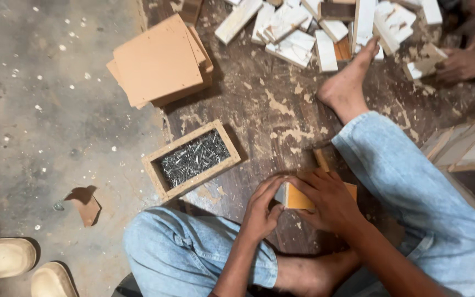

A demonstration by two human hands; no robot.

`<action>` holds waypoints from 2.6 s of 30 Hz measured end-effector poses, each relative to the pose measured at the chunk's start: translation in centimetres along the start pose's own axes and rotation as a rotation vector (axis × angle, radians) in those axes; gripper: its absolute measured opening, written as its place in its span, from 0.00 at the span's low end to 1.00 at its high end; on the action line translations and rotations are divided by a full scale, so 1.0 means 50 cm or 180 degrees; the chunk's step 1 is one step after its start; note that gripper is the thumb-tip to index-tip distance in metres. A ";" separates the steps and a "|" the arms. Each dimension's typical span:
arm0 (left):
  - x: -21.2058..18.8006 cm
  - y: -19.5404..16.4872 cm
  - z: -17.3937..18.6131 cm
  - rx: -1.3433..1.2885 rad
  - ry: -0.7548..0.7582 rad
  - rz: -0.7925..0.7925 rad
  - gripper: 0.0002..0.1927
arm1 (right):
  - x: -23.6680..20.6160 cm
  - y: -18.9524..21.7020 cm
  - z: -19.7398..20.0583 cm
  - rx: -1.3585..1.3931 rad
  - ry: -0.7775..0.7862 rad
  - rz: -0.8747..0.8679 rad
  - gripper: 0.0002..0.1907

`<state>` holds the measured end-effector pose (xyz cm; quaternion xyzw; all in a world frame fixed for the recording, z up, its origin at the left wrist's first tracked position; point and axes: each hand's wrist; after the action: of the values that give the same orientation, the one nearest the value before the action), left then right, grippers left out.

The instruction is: The person sits on the workshop floor assembling small wooden boxes. They take nails from a wooden nail box, position white wooden side pieces against a base panel, and hammer the nails in, occasionally using red-handled pliers to hold or pull nails, then set finished boxes aside.

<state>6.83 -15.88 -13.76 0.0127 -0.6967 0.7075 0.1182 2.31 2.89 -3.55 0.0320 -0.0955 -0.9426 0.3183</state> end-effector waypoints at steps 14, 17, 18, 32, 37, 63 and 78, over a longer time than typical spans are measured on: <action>0.005 -0.095 0.056 -0.0318 -0.1081 0.0051 0.29 | -0.080 -0.013 -0.003 0.0218 -0.0648 -0.2339 0.23; 0.054 -0.093 0.181 0.2531 -0.2017 -0.0180 0.13 | -0.086 -0.004 -0.028 0.0047 0.0198 -0.2606 0.24; 0.078 -0.086 0.217 0.2860 -0.1697 0.0522 0.13 | -0.084 -0.001 -0.020 -0.0066 0.0065 -0.2520 0.21; 0.099 -0.085 0.277 0.2453 -0.1495 0.0409 0.06 | -0.330 0.003 0.032 0.4579 -0.0831 -0.3067 0.17; 0.072 -0.076 0.188 -0.0452 -0.1243 0.0899 0.01 | -0.403 0.001 -0.017 0.4588 -0.0808 -0.2939 0.17; 0.028 -0.130 -0.065 0.1306 -0.0755 -0.1344 0.16 | -0.417 0.077 -0.019 0.2599 -0.0476 -0.1921 0.26; 0.009 -0.074 -0.058 0.1304 -0.0848 -0.1179 0.20 | -0.379 0.108 -0.044 0.1848 -0.0219 -0.2065 0.33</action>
<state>7.51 -12.92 -10.11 0.2557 -0.5347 0.7918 0.1478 20.86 9.83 -4.64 0.1170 -0.3522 -0.9284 -0.0199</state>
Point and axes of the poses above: each hand's wrist, its own x-axis towards the middle knuckle, its own z-axis out of the back of the hand, y = z × x, and after that the axes turned 8 degrees about -x, right-handed
